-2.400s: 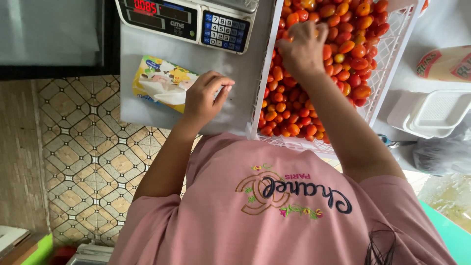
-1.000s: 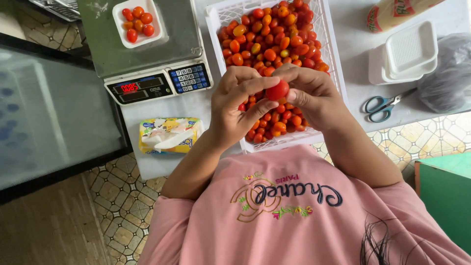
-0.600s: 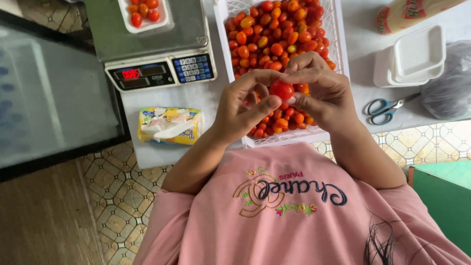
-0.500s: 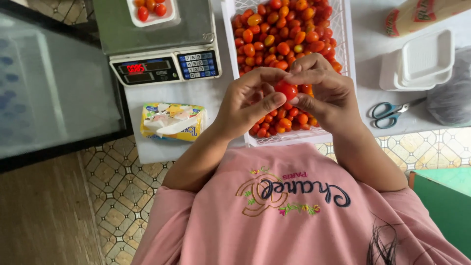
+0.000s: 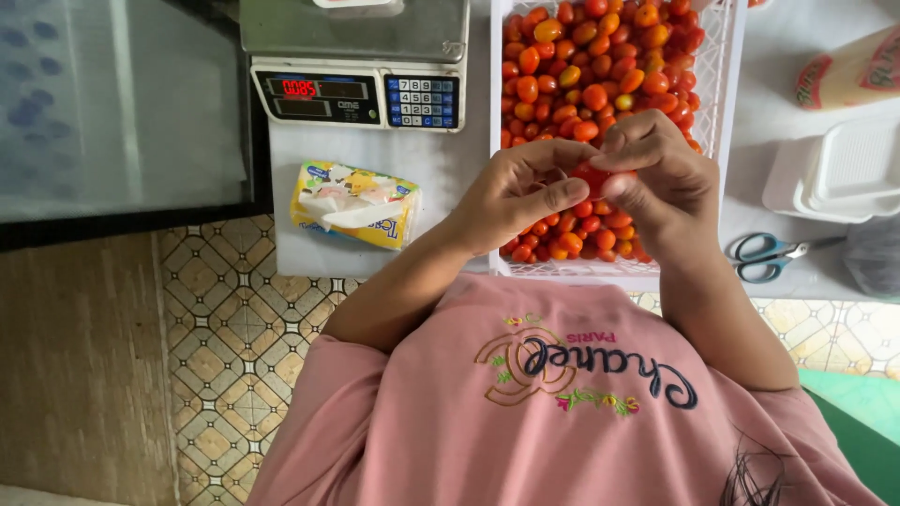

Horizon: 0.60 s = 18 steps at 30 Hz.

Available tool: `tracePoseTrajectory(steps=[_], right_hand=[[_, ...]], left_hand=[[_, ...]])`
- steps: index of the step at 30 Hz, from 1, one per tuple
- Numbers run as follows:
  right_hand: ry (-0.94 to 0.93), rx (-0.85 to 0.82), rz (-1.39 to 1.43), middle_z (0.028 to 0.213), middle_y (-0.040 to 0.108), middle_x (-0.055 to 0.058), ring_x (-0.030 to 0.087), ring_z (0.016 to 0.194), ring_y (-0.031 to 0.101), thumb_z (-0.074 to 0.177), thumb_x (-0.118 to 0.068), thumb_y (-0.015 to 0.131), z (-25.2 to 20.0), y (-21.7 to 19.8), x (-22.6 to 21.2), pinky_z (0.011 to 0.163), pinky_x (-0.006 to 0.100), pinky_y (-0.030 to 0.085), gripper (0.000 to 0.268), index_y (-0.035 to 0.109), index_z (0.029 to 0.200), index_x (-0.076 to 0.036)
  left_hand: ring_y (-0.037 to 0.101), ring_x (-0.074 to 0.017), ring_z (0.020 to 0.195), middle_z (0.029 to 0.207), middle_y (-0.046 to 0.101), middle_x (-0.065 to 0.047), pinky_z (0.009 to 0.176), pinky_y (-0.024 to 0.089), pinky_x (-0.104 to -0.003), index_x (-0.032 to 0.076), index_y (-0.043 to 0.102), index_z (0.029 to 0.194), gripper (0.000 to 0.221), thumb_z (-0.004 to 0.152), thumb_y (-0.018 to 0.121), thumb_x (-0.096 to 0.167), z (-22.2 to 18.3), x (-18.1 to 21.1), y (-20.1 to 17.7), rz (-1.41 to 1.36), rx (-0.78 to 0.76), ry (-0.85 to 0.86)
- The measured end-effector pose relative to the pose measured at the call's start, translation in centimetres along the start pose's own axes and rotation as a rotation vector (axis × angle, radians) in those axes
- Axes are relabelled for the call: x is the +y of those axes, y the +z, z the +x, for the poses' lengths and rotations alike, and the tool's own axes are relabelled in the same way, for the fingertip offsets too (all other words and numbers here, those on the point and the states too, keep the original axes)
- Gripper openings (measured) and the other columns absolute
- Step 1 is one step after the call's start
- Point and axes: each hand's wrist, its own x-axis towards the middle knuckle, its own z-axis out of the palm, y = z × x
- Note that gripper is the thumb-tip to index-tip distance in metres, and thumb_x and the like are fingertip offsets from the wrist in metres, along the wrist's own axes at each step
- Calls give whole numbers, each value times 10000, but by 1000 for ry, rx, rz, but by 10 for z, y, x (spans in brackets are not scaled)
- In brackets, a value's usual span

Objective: Sorting and weighing cherry tomatoes from a large crate into smaller containers for packaging.

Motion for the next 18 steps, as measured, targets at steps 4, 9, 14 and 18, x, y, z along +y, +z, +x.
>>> tracePoseTrajectory(steps=[4, 9, 14, 18], right_hand=[[26, 103, -86, 1031, 573, 147, 213, 1015, 562, 1070, -160, 616, 2, 4, -8, 1010, 430, 510, 212, 648, 1090, 48], [144, 201, -85, 1077, 646, 84, 160, 981, 635, 1068, -137, 664, -9, -14, 1, 944, 269, 510, 101, 627, 1122, -61], [401, 430, 5, 887, 662, 109, 175, 822, 693, 1028, -69, 616, -22, -37, 9, 808, 230, 556, 65, 615, 1091, -58], [404, 421, 4, 935, 643, 65, 146, 829, 630, 1019, -47, 607, -31, -51, 24, 806, 233, 546, 55, 621, 1068, -67]], left_hand=[[625, -31, 929, 1159, 720, -6, 816, 514, -168, 127, 681, 1276, 307, 1039, 704, 320, 5, 7, -29, -101, -12, -12], [431, -50, 609, 1029, 697, -8, 487, 319, -162, 173, 644, 1213, 403, 915, 732, 430, 33, -3, -138, 126, 400, -36], [712, -147, 861, 981, 788, -58, 760, 591, -276, 136, 700, 1046, 283, 800, 807, 225, 64, -55, -280, 362, 918, 79], [772, -174, 908, 978, 812, -12, 692, 585, -323, 169, 738, 1016, 168, 886, 688, 263, 79, -64, -343, 737, 1049, 1]])
